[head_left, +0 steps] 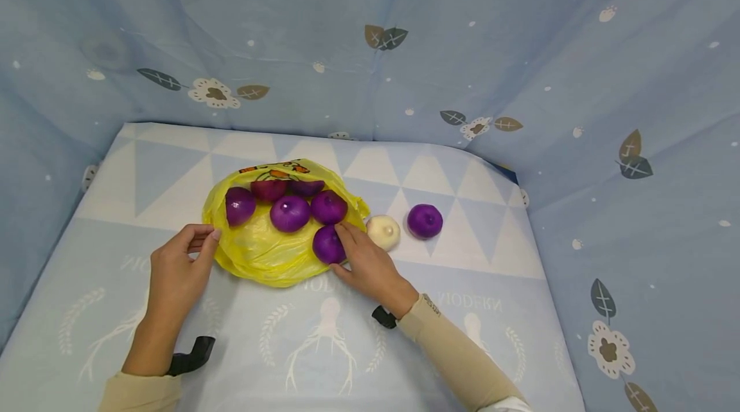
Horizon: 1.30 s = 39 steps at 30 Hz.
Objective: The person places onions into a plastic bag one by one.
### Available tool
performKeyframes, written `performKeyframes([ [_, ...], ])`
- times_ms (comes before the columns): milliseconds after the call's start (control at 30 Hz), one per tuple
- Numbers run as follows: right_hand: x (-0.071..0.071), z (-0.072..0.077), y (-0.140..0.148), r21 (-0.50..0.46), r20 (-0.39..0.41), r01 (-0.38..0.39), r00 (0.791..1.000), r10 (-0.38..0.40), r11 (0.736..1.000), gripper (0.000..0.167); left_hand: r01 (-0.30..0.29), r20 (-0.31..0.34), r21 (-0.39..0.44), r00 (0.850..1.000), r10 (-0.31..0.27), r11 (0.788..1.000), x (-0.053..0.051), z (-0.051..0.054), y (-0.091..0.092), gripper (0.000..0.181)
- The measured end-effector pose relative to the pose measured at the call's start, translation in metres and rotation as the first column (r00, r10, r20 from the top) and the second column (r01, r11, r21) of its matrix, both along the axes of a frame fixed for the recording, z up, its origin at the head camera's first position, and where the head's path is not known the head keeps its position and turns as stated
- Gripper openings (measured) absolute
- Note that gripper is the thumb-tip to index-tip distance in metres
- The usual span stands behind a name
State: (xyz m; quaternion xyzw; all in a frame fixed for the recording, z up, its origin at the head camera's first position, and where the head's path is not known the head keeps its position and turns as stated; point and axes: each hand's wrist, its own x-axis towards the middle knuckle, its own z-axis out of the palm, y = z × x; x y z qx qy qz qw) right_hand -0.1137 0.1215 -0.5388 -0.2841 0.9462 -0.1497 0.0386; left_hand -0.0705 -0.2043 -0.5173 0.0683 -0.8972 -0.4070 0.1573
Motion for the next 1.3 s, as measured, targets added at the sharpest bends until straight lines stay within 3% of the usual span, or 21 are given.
performKeyframes([
  [667,0.004,0.002,0.003,-0.048,-0.02,0.012,1.0,-0.013,0.999,0.08,-0.004,0.008,-0.003,1.0,0.004,1.0,-0.001,0.002,0.0,0.021],
  [1000,0.01,0.014,0.009,-0.061,-0.041,0.011,0.999,-0.014,0.998,0.079,-0.001,0.009,-0.006,1.0,0.001,1.0,-0.001,0.003,0.001,0.021],
  [1300,0.016,0.025,0.022,-0.095,-0.057,0.019,0.998,-0.025,0.995,0.068,-0.002,0.0,-0.013,1.0,0.002,1.0,-0.003,0.003,0.002,0.02],
])
